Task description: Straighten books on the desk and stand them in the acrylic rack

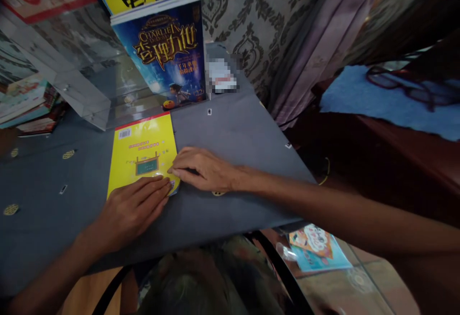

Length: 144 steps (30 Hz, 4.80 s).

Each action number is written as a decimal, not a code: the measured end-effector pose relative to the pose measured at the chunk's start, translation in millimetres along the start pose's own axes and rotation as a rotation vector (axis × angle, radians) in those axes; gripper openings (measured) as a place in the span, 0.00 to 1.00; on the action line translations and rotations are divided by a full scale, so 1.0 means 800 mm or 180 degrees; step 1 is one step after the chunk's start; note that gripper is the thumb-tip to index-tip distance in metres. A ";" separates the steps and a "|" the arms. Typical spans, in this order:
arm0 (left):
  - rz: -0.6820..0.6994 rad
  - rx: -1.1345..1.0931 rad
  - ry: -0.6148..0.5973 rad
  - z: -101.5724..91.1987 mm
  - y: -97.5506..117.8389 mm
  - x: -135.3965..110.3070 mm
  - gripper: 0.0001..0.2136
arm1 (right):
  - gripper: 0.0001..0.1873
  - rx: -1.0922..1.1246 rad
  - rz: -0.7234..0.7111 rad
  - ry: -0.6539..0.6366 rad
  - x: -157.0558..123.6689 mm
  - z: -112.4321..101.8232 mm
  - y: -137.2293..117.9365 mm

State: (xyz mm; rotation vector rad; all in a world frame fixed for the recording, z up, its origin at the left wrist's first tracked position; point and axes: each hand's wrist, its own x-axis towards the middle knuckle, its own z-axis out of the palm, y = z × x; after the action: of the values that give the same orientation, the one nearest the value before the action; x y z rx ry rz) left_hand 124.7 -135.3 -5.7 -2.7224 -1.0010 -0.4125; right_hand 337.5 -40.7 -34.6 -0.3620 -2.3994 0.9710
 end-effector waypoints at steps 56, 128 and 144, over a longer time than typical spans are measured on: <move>-0.0980 -0.0052 -0.0655 -0.023 0.002 -0.136 0.37 | 0.21 -0.1090 -0.0549 -0.0550 -0.030 0.017 -0.026; -0.2955 -0.3327 0.0357 -0.054 -0.162 -0.003 0.17 | 0.26 0.2914 0.1575 0.1145 0.054 0.042 -0.029; -0.1572 -0.0504 -0.0048 0.051 -0.140 0.005 0.18 | 0.17 -0.1353 0.1764 0.0083 0.042 0.009 -0.007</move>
State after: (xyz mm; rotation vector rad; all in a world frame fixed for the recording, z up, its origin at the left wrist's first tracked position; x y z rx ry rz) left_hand 61.7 -37.6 -31.5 -2.5857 -1.7161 -0.5709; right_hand 305.2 -34.7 -22.7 -1.2342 -2.5192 0.6432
